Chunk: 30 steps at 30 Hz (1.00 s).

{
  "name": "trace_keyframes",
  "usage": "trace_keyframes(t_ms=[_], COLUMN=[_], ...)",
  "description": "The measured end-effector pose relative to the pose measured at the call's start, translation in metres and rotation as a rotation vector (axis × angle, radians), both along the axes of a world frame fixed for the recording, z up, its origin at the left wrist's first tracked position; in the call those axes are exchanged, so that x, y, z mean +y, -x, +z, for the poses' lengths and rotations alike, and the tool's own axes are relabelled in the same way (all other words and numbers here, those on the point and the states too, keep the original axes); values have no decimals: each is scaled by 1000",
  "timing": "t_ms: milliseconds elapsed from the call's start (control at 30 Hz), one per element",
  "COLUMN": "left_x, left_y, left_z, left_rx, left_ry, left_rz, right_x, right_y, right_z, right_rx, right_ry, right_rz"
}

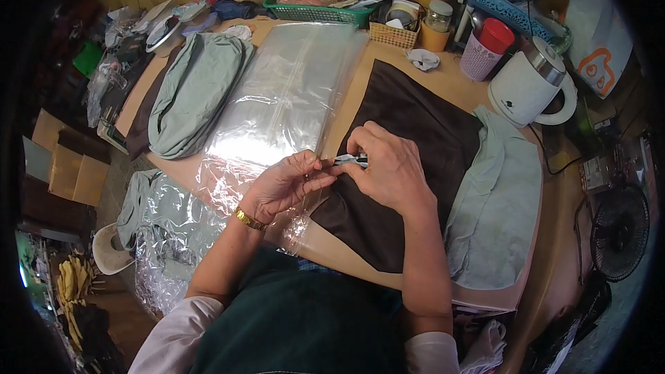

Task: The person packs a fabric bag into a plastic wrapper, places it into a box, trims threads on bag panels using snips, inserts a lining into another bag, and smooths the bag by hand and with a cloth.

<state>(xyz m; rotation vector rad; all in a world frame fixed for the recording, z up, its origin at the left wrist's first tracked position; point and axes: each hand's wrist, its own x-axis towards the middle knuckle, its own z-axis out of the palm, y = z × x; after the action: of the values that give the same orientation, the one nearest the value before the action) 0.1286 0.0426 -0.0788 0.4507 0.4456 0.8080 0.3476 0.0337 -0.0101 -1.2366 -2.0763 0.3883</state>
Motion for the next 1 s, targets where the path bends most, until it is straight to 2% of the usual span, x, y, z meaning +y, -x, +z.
trace_keyframes(t_ms=[267, 367, 400, 433, 467, 533, 567, 633, 700, 733, 833, 900, 967, 1000], left_x=[-5, -7, 4, 15, 26, 25, 22, 22, 19, 11, -2, -8, -18, -23], left_y=[-4, -1, 15, 36, 56, 57, 47, 31, -4, -27, -56, -50, -26, -13], left_z=[6, 15, -7, -14, -22, -1, 15, 20, -1, -1, -13, -2, 21, 29], left_rx=[43, 199, 0, 99, 209, 816, 1015, 978, 917, 1028, 1308, 1506, 1425, 1365], left_ry=[-79, -54, -98, -181, -258, -521, -679, -687, -730, -740, -1082, -1059, -1043, -937], left_rz=[-1, 28, -59, 22, 104, 516, 678, 620, 493, 406, 408, -89, -141, -151], right_x=[0, 9, 16, 22, 29, 42, 47, 49, 49, 50, 52, 53, 53, 52], right_y=[3, 0, -2, -5, -16, -27, -29, -24, -18, -20, -33, -41, -43, -41], right_z=[-1, -12, -22, -34, -51, -77, -83, -84, -86, -89, -97, -98, -99, -96], right_rx=[-80, 60, 66, 72, -27, -71, -113, -177, -56, -54, 57, 58, 70, 45], right_ry=[33, 89, -9, -106, 33, 97, 158, 218, 149, 148, 88, 113, 90, 100], right_rz=[-19, -51, -161, -272, -346, -365, -382, -371, -371, -369, -452, -528, -531, -546])
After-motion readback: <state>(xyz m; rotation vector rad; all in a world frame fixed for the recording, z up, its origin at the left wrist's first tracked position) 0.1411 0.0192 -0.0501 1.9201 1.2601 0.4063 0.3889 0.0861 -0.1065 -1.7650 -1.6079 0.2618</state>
